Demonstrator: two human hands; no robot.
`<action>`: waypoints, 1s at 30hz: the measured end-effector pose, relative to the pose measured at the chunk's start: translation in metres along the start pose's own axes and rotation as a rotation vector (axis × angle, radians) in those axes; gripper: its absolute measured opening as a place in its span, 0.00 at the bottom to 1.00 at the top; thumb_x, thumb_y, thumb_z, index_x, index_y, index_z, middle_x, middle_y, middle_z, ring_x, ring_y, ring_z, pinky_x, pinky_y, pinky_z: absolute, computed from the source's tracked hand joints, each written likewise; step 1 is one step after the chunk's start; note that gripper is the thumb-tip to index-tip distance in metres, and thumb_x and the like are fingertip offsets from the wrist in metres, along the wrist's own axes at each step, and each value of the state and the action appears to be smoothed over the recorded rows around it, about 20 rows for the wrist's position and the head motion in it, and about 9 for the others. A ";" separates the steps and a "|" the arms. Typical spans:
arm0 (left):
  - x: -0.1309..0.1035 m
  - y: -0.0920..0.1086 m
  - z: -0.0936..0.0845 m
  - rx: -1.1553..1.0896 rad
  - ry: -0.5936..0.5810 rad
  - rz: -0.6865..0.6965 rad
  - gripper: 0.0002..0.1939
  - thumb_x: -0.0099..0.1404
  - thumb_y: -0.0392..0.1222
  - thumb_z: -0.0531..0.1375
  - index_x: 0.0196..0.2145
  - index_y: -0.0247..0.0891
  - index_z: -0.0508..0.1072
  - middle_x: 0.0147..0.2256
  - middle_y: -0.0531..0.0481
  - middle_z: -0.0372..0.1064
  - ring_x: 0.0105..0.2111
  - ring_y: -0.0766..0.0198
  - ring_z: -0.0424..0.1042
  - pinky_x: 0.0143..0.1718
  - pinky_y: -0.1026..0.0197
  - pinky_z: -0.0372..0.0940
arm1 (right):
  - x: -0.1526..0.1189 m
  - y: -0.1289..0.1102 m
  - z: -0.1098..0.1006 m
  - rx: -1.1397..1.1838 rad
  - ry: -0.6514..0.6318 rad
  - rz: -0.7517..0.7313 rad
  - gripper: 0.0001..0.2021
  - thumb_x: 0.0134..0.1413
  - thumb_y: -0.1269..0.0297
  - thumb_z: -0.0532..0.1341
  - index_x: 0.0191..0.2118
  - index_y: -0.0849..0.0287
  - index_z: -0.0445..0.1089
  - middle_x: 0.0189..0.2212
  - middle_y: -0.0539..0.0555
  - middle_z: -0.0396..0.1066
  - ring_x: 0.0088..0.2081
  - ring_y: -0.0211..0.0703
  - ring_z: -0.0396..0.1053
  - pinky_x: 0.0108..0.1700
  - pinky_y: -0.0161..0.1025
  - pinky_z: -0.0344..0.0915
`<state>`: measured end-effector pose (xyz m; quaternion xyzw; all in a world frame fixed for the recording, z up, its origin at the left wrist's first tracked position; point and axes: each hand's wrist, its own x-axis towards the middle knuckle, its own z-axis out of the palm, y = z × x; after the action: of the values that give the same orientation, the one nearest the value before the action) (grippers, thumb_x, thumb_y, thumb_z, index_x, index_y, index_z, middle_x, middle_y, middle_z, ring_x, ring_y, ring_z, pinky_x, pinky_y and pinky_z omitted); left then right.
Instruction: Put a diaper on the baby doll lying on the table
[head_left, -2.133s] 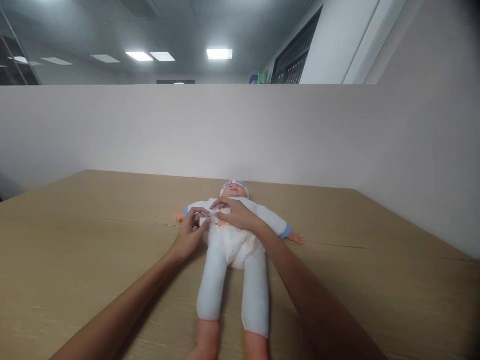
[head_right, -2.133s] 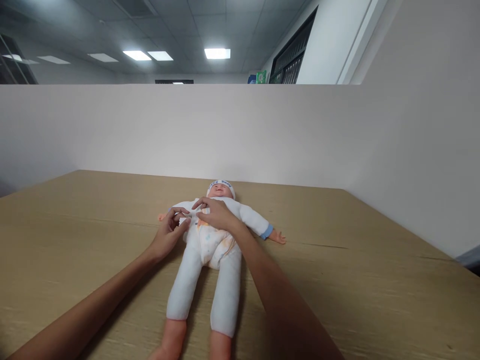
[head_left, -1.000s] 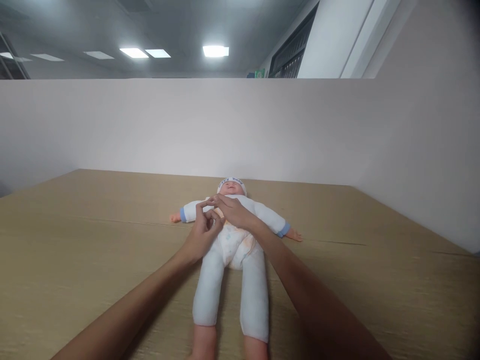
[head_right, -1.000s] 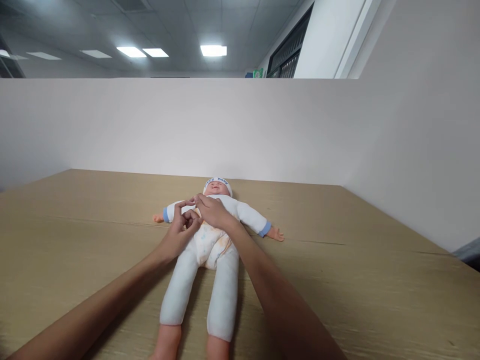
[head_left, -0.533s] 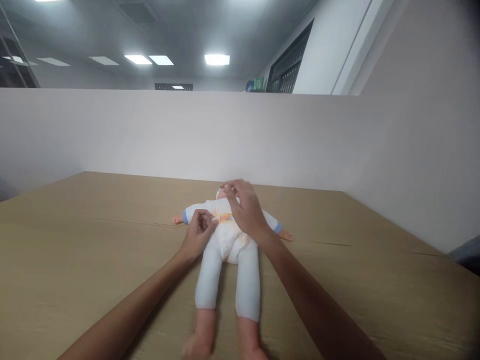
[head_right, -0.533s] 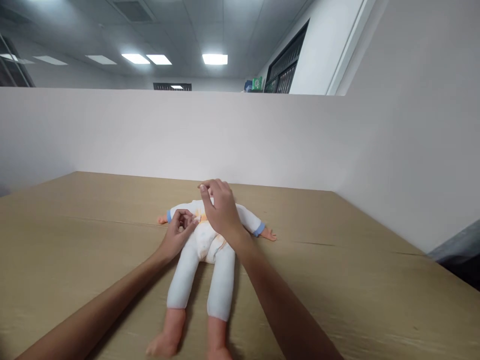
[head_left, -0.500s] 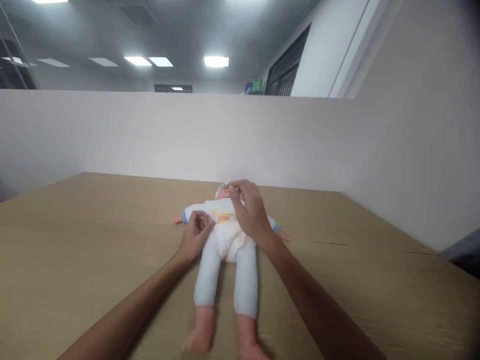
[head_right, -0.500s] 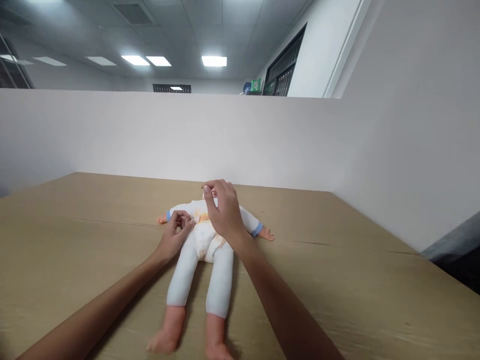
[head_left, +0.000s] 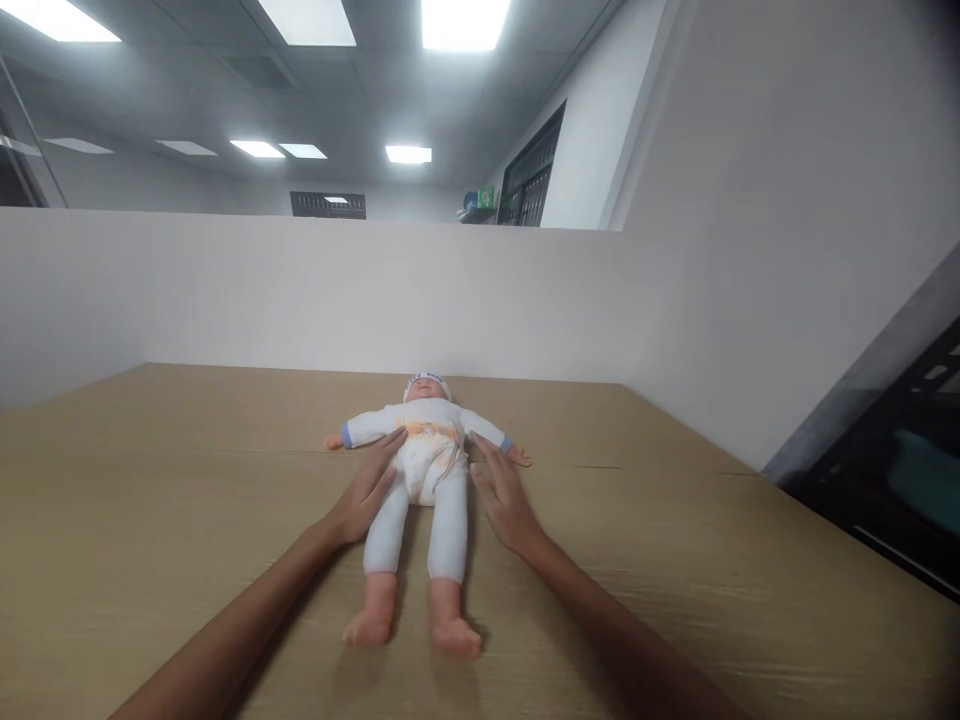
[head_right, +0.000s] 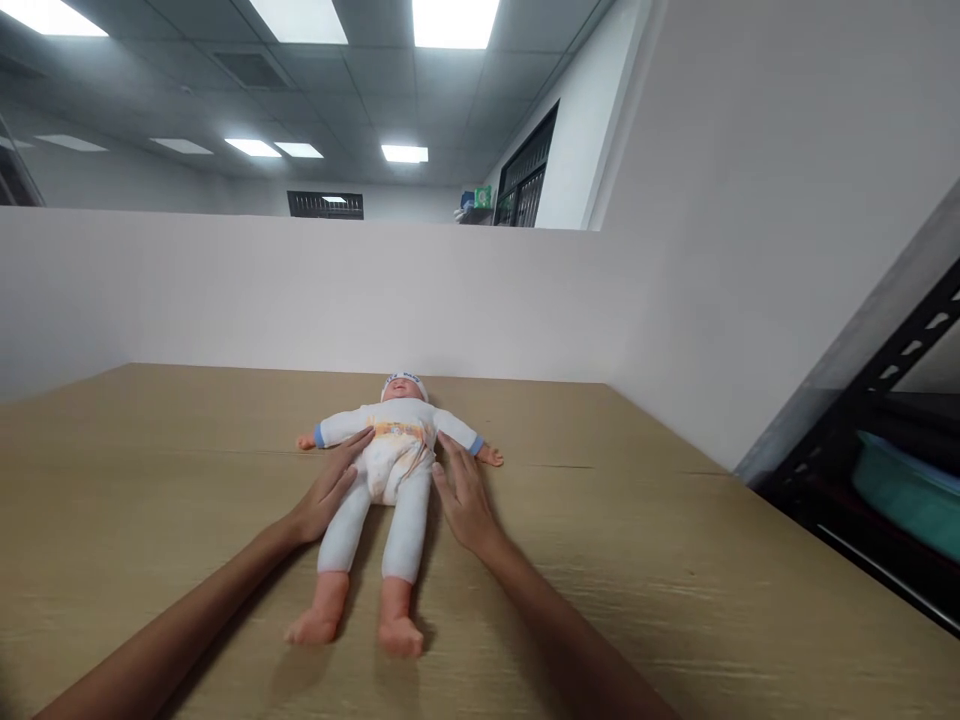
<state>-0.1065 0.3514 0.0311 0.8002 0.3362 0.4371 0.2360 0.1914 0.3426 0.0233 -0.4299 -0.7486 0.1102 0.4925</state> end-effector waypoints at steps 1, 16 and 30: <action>0.001 -0.001 0.001 0.012 -0.014 0.012 0.32 0.85 0.59 0.47 0.79 0.47 0.56 0.80 0.44 0.47 0.80 0.47 0.45 0.81 0.39 0.38 | 0.001 -0.004 0.005 0.041 -0.056 -0.005 0.27 0.80 0.52 0.50 0.78 0.49 0.58 0.77 0.59 0.61 0.77 0.55 0.57 0.79 0.63 0.53; 0.007 -0.020 -0.022 0.289 0.033 0.094 0.30 0.86 0.53 0.43 0.78 0.43 0.57 0.76 0.41 0.58 0.75 0.48 0.55 0.77 0.41 0.50 | 0.018 0.040 -0.015 -0.150 0.007 -0.071 0.24 0.79 0.54 0.50 0.71 0.51 0.68 0.66 0.60 0.74 0.67 0.57 0.71 0.72 0.61 0.65; 0.033 -0.085 -0.065 0.521 0.144 -0.343 0.38 0.67 0.68 0.63 0.63 0.37 0.75 0.60 0.33 0.77 0.60 0.31 0.71 0.64 0.37 0.61 | 0.038 0.109 -0.046 -0.168 -0.067 0.134 0.23 0.58 0.48 0.68 0.53 0.58 0.78 0.49 0.64 0.82 0.51 0.64 0.77 0.59 0.58 0.69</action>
<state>-0.1772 0.4377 0.0254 0.7324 0.5825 0.3458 0.0689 0.2820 0.4256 0.0063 -0.5151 -0.7407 0.0940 0.4210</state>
